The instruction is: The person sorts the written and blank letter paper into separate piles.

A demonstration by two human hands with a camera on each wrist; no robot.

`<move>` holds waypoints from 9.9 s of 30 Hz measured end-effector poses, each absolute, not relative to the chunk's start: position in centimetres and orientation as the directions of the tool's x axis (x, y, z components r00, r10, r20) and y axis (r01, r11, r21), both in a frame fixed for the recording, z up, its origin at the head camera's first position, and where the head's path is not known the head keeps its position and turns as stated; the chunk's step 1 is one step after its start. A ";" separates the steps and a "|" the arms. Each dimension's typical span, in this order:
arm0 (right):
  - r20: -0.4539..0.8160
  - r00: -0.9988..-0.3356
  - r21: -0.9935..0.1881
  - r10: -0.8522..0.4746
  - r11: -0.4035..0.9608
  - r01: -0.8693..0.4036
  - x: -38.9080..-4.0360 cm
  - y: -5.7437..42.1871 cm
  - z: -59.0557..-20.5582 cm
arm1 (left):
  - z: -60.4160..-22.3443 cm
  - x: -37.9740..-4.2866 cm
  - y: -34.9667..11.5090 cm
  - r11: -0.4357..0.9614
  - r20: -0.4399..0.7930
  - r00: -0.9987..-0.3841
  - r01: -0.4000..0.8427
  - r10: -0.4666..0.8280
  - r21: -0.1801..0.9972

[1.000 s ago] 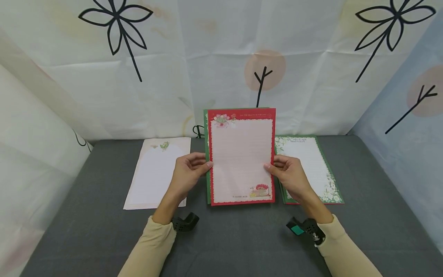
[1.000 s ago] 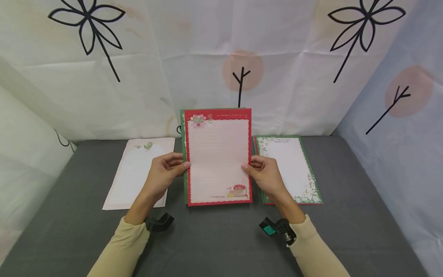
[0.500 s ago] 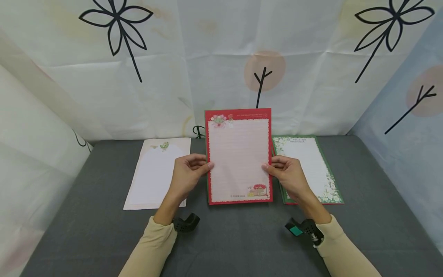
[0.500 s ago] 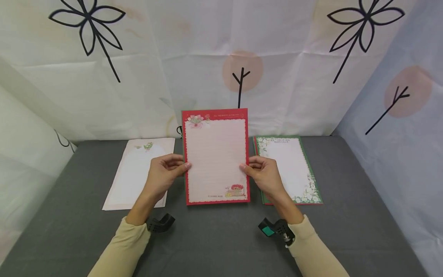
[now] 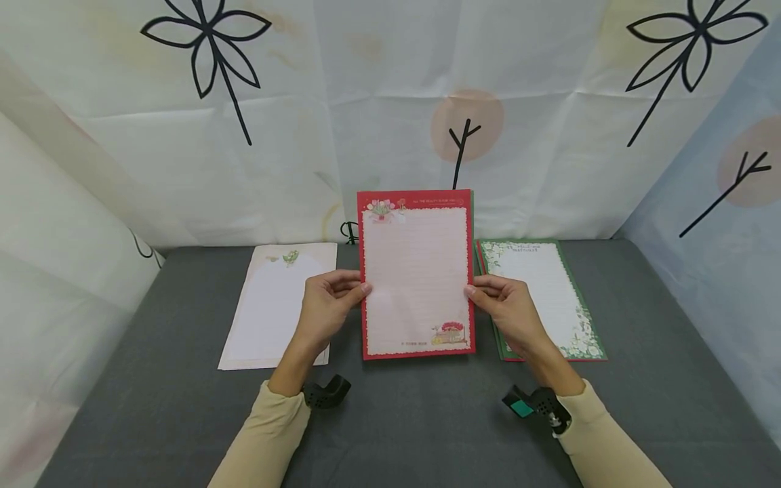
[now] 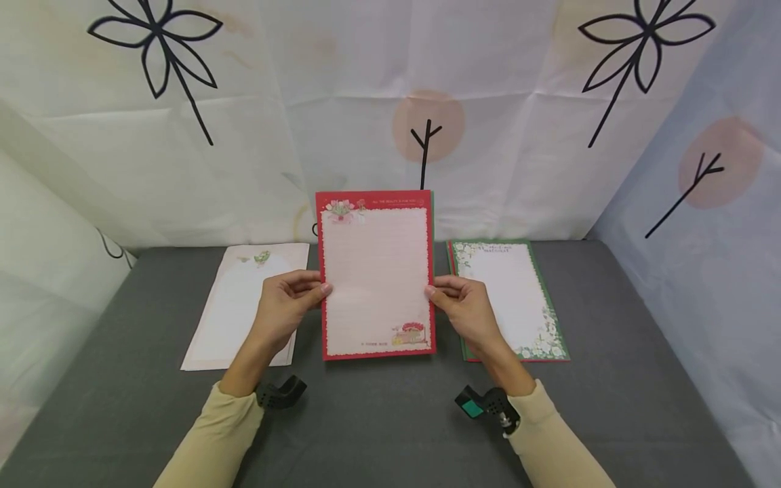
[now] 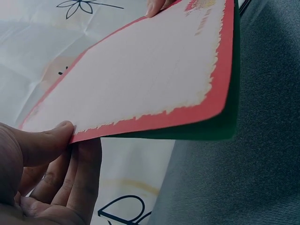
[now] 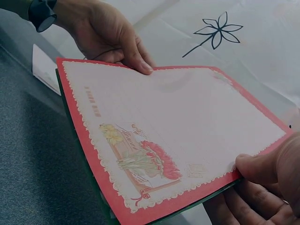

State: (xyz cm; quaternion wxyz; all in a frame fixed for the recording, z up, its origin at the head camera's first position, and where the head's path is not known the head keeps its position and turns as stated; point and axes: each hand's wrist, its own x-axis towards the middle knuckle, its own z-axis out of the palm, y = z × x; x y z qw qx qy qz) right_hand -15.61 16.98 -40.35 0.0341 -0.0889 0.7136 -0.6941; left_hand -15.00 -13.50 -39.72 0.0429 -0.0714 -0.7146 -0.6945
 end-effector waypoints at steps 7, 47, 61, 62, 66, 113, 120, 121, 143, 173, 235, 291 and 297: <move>0.071 -0.985 -0.997 -0.159 0.027 -0.076 -15.5 16.9 -40.3 | -39.7 -15.0 -13.5 0.000 0.160 -0.986 0.160 0.038 0.987; 0.134 -0.980 -0.990 -0.146 -0.059 -0.126 -15.4 16.7 -40.3 | -39.6 -15.2 -13.8 0.019 0.199 -0.980 0.199 0.008 0.980; 0.165 -0.978 -0.985 -0.126 -0.077 -0.156 -15.6 16.8 -40.3 | -39.1 -15.4 -15.4 0.063 0.163 -0.986 0.161 -0.034 0.985; 0.167 -0.979 -0.984 -0.121 -0.079 -0.158 -15.6 16.9 -40.3 | -39.0 -15.4 -15.7 0.064 0.160 -0.986 0.157 -0.040 0.986; 0.156 -0.981 -0.987 -0.113 -0.067 -0.149 -15.6 17.1 -40.3 | -38.7 -15.5 -17.0 0.071 0.148 -0.988 0.144 -0.050 0.987; 0.166 -0.983 -0.984 -0.073 -0.074 -0.160 -15.7 18.1 -39.8 | -39.1 -14.2 -29.1 0.320 -0.153 -0.932 -0.263 -0.329 0.910; 0.172 -0.982 -0.983 -0.077 -0.085 -0.166 -15.7 18.1 -39.8 | -39.7 -14.3 -29.3 0.440 -0.171 -0.905 -0.346 -0.388 0.829; 0.172 -0.982 -0.983 -0.076 -0.084 -0.165 -15.7 18.1 -39.8 | -39.8 -14.3 -29.3 0.450 -0.170 -0.902 -0.352 -0.396 0.820; 0.177 -0.981 -0.982 -0.086 -0.089 -0.169 -15.9 18.4 -39.8 | -41.0 -14.5 -29.6 0.515 -0.099 -0.866 -0.379 -0.490 0.769; 0.171 -0.983 -0.983 -0.071 -0.081 -0.165 -16.2 19.5 -39.6 | -41.2 -14.5 -29.0 0.566 -0.031 -0.828 -0.409 -0.560 0.716; -0.119 -0.988 -0.822 0.103 0.548 0.156 -18.0 31.2 -40.1 | -37.7 -14.7 -22.2 0.334 0.249 -0.963 0.203 -0.101 0.921; -0.187 -0.961 -0.635 0.205 0.721 0.277 -17.3 32.8 -40.4 | -37.8 -14.8 -21.0 0.347 0.245 -0.968 0.213 -0.051 0.913; -0.076 -0.957 -0.621 0.278 0.738 0.264 -17.0 32.4 -39.8 | -37.6 -14.7 -20.8 0.350 0.248 -0.967 0.216 -0.050 0.912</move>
